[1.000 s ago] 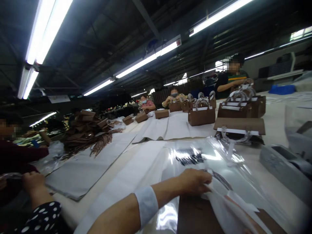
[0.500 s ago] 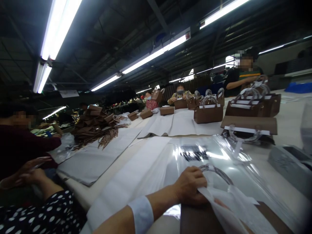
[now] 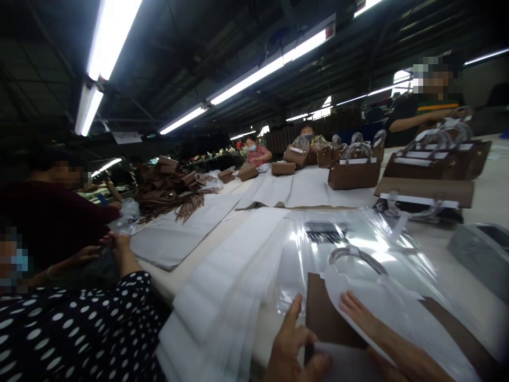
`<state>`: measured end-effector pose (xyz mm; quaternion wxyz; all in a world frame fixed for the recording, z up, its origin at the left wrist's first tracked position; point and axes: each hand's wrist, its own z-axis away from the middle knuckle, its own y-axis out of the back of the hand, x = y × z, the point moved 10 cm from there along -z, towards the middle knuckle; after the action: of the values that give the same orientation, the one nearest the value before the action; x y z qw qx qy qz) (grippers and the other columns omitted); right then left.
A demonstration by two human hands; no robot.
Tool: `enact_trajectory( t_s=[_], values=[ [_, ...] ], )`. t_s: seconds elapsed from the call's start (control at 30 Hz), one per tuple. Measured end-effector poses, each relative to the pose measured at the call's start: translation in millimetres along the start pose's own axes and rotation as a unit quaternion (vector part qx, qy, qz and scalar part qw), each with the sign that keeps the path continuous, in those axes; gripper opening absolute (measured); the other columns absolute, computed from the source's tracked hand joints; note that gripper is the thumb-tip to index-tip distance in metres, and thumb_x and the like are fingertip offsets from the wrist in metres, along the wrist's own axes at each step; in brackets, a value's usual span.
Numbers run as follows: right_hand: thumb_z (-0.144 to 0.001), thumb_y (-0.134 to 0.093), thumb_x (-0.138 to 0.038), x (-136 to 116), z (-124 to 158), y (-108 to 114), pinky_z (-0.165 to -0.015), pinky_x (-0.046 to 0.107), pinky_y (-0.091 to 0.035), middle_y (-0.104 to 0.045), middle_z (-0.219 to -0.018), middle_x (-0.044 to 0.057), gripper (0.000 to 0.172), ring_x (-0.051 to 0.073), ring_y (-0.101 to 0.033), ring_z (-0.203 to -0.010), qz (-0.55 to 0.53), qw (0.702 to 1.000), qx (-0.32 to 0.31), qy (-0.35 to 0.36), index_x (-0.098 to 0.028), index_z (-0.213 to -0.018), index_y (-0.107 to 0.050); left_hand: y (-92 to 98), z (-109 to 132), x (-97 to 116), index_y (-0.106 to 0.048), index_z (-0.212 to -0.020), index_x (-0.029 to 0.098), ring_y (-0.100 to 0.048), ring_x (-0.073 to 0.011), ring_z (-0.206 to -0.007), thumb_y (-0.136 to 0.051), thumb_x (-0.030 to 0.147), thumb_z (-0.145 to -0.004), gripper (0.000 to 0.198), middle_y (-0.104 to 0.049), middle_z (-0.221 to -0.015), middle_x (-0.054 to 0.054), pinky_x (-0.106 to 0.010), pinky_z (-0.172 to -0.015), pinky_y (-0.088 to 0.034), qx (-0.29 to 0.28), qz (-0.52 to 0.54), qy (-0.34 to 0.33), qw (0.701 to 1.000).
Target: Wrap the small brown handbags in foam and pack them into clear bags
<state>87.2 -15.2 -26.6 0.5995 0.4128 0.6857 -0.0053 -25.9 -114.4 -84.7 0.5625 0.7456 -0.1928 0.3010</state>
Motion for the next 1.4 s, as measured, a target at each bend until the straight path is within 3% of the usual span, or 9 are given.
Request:
enact_trajectory(
  t_s=[0.13,0.23,0.4,0.6,0.83,1.0,1.13,1.3,1.4],
  values=[
    [-0.088,-0.039,-0.036,10,14,-4,-0.107,0.037,-0.024,-0.036,-0.136,-0.001,0.045,0.022,-0.031,-0.127,0.019,0.998,-0.043,-0.034,-0.027,-0.132,-0.039,5.1,-22,5,-0.056,-0.072,0.016,-0.019,-0.0276,-0.133,-0.059,0.030,-0.073,0.015,-0.017,-0.146,-0.012,-0.042,-0.101,-0.031,0.010,0.137,0.104,0.985],
    [-0.091,-0.035,-0.032,12,25,-21,-0.108,0.038,-0.018,-0.023,-0.143,-0.001,0.049,0.020,-0.022,-0.131,0.076,0.990,-0.122,0.012,-0.026,-0.138,-0.026,-3.2,-30,0,-0.057,-0.070,0.017,-0.016,-0.0270,-0.134,-0.063,0.032,-0.070,0.017,-0.025,-0.143,-0.011,-0.039,-0.104,-0.025,-0.015,0.201,0.149,0.968],
    [-0.089,-0.036,-0.020,-3,30,-41,-0.108,0.035,-0.022,-0.017,-0.145,0.002,0.054,0.018,-0.017,-0.132,0.176,0.959,-0.187,0.118,-0.025,-0.140,-0.020,-7.3,-38,4,-0.055,-0.061,0.016,-0.050,-0.0204,-0.108,-0.061,0.029,-0.070,0.017,-0.048,-0.118,-0.006,-0.030,-0.095,-0.037,-0.002,0.267,0.112,0.957],
    [-0.080,-0.040,-0.009,-15,35,-64,-0.107,0.034,-0.028,-0.022,-0.143,0.008,0.065,0.019,-0.021,-0.131,0.298,0.899,-0.228,0.224,-0.014,-0.141,-0.018,-16.9,-44,-7,-0.051,-0.057,0.016,-0.053,-0.0147,-0.085,-0.058,0.025,-0.069,0.016,-0.052,-0.090,-0.002,-0.022,-0.074,-0.045,-0.051,0.279,0.143,0.948],
    [-0.073,-0.041,-0.009,-10,40,-76,-0.103,0.036,-0.035,-0.020,-0.143,0.010,0.069,0.023,-0.026,-0.130,0.390,0.871,-0.175,0.243,-0.011,-0.140,-0.021,-19.0,-47,-9,-0.057,-0.064,0.015,-0.053,-0.0142,-0.084,-0.053,0.021,-0.070,0.009,-0.054,-0.092,-0.001,-0.021,-0.072,-0.044,-0.127,0.300,0.150,0.933],
    [-0.076,-0.045,-0.020,-20,39,-74,-0.099,0.036,-0.038,-0.028,-0.140,0.014,0.060,0.026,-0.028,-0.129,0.442,0.862,-0.102,0.226,-0.008,-0.134,-0.035,-18.2,-44,-9,-0.058,-0.067,0.016,-0.051,-0.0126,-0.077,-0.046,0.028,-0.080,0.021,-0.055,-0.078,0.000,-0.022,-0.071,-0.043,-0.131,0.289,0.152,0.936],
    [-0.081,-0.044,-0.030,-19,41,-74,-0.102,0.037,-0.033,-0.025,-0.142,0.013,0.059,0.026,-0.025,-0.130,0.452,0.864,-0.094,0.200,-0.010,-0.135,-0.033,-16.8,-32,-9,-0.061,-0.087,0.018,-0.053,-0.0145,-0.088,-0.045,0.035,-0.085,0.024,-0.057,-0.093,-0.001,-0.025,-0.081,-0.042,-0.116,0.271,0.131,0.947],
    [-0.086,-0.040,-0.034,-6,43,-77,-0.108,0.037,-0.023,-0.013,-0.146,0.009,0.061,0.024,-0.016,-0.133,0.425,0.878,-0.133,0.175,-0.012,-0.140,-0.022,-26.7,-9,-8,-0.047,-0.118,0.027,-0.052,-0.0165,-0.106,-0.051,0.033,-0.083,0.035,-0.054,-0.118,-0.001,-0.029,-0.093,-0.041,-0.136,0.327,0.128,0.927],
    [-0.088,-0.039,-0.034,-2,42,-76,-0.110,0.038,-0.018,-0.012,-0.146,0.010,0.061,0.024,-0.014,-0.133,0.394,0.892,-0.150,0.159,-0.012,-0.141,-0.019,-13.9,-6,-11,-0.038,-0.125,0.027,-0.043,-0.0202,-0.119,-0.053,0.032,-0.082,0.045,-0.038,-0.136,-0.005,-0.032,-0.094,-0.042,-0.061,0.235,0.099,0.965]
  ],
)
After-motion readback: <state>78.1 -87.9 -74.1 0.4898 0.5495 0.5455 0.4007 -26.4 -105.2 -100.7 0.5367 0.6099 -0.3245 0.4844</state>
